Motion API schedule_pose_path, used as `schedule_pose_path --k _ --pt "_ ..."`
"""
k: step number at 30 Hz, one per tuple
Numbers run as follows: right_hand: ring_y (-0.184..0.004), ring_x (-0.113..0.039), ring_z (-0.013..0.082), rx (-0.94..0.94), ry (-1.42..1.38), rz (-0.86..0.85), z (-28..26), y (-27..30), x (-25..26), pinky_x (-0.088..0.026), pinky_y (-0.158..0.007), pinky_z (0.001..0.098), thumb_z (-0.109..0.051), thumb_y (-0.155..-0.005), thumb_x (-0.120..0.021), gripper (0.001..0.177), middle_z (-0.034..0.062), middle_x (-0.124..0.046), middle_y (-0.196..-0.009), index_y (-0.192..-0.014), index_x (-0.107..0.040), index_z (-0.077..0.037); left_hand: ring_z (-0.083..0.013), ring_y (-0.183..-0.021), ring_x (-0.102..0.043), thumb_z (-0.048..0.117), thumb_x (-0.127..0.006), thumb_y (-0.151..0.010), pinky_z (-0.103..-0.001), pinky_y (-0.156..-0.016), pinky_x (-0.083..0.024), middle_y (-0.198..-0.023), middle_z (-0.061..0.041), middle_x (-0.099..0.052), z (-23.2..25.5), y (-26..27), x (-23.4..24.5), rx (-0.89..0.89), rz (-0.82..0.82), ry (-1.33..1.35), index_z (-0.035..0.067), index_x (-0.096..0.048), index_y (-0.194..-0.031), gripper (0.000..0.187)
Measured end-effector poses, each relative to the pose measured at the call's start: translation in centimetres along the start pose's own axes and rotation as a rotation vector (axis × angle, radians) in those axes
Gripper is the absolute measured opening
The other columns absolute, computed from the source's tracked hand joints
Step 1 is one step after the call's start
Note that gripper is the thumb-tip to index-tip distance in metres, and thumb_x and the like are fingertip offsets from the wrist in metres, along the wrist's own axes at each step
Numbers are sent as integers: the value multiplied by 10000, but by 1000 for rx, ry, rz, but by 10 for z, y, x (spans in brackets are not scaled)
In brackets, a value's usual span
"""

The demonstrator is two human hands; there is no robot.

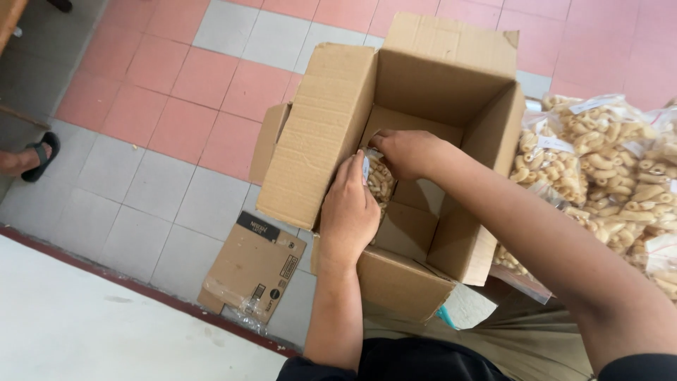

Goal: Packing small plastic bags of snacks into a cardboard box.

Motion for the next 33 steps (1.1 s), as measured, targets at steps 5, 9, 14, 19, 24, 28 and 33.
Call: schedule_pose_path --k 5,9,14,19,24,28,33 --pt "-1074 -696 440 13 -48 118 -23 74 59 -600 -816 561 -252 -994 -558 382 157 -615 -1310 -1309 -548 -36 -489 -1342 -520 30 -331 -966 -568 -1071 -459 -1488 -274 -479 23 13 7 -122 37 -13 -36 -428 -1520 566" --pt "-1136 -661 483 15 -232 301 -36 156 96 -565 -896 587 -203 -1007 -550 415 192 -601 -1402 -1378 -550 -17 -481 -1343 -524 101 -350 -1019 -550 -1078 -451 -1477 -274 -505 54 29 0 -254 47 23 -47 -462 -1505 520" --pt "-1154 -650 475 -34 -369 584 -19 248 92 -559 -887 574 -161 -979 -607 391 194 -637 -1352 -1348 -597 -33 -529 -1319 -526 207 -469 -1048 -584 -1082 -433 -1406 -334 -538 102 45 -40 -543 -3 122 -88 -484 -1471 516" --pt "-1123 -693 455 -120 -417 1000 7 337 67 -578 -889 509 -26 -919 -698 332 182 -705 -1219 -1251 -718 -27 -531 -1323 -528 311 -516 -1031 -590 -1099 -435 -1402 -327 -533 143 67 -97 -663 -123 195 -66 -467 -1483 591" --pt "-1062 -677 302 -464 -524 1280 40 415 17 -587 -882 359 136 -948 -659 264 222 -679 -1247 -1210 -648 100 -399 -1393 -500 246 -592 -963 -450 -1120 -425 -1518 -234 -482 169 96 -150 -678 -258 228 -34 -479 -1442 567" --pt "-1015 -673 288 -634 -515 1302 72 440 -31 -578 -887 382 53 -992 -648 236 193 -688 -1200 -1227 -647 53 -392 -1392 -488 274 -603 -966 -451 -1109 -417 -1523 -216 -473 177 103 -172 -658 -298 212 -30 -496 -1429 564" --pt "-989 -728 387 -868 -746 1059 82 426 -71 -601 -799 469 -153 -943 -740 346 203 -738 -1160 -1275 -714 -58 -441 -1245 -612 423 -571 -1013 -531 -947 -580 -1345 -228 -537 162 105 -196 -373 -495 220 12 -483 -1458 613"
Point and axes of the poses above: each hand's wrist, its own y-axis away from the middle knuckle, its own x-axis out of the back of the hand, z = x × y, the point moved 5 cm from there along -y, towards the middle knuckle
